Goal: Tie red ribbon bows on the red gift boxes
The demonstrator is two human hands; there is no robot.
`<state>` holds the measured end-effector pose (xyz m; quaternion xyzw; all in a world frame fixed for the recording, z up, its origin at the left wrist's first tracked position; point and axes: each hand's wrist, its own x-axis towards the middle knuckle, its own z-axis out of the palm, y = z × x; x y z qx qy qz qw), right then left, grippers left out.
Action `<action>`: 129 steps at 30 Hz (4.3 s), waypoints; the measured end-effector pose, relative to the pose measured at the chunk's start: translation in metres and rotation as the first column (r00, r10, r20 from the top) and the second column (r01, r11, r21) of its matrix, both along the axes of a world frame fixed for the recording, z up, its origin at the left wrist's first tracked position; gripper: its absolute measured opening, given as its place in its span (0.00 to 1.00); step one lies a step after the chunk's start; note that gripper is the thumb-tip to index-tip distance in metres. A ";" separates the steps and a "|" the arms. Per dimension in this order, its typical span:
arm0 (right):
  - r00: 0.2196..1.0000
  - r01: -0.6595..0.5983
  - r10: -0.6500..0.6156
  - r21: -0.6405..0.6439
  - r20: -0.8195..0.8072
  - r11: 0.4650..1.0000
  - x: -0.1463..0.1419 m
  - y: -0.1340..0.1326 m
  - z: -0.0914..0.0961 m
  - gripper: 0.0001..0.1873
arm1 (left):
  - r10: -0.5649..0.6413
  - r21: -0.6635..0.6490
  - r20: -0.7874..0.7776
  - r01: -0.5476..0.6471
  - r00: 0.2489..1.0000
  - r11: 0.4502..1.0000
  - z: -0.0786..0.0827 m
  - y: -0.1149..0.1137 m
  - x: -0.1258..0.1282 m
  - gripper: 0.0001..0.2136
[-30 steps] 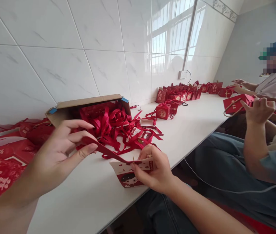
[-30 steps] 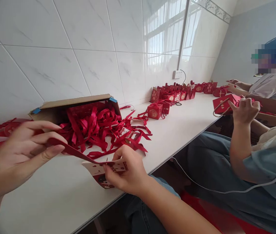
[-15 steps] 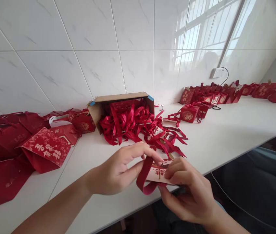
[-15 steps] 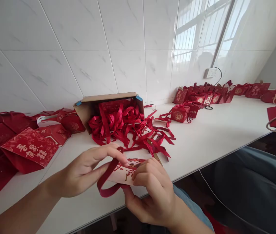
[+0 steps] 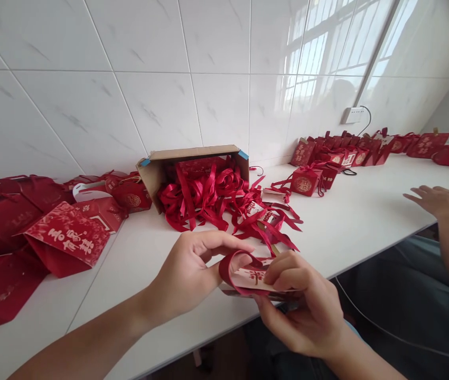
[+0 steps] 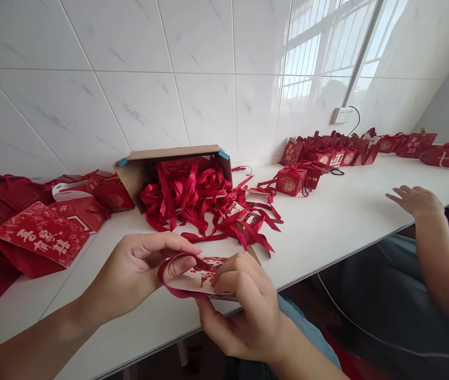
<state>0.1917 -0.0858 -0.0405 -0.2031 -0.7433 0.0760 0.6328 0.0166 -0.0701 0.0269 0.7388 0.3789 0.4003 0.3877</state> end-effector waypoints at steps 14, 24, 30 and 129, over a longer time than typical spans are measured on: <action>0.999 -0.037 0.037 -0.029 -0.021 0.999 0.002 0.000 0.000 0.15 | -0.189 0.078 -0.050 0.192 0.981 0.978 0.003 0.000 -0.006 0.04; 0.993 0.037 -0.049 0.108 0.104 0.993 0.005 0.000 0.002 0.15 | -0.356 -0.014 -0.128 0.357 0.926 0.934 0.020 -0.002 -0.014 0.12; 0.989 0.071 -0.093 0.181 0.116 0.981 0.005 0.000 0.005 0.15 | -0.210 0.037 -0.166 0.219 0.963 0.975 0.009 -0.001 -0.009 0.09; 0.930 0.282 -0.071 -0.575 0.361 0.768 0.060 0.084 -0.010 0.10 | 0.496 0.346 -0.244 -0.403 0.833 0.847 -0.010 0.032 -0.041 0.15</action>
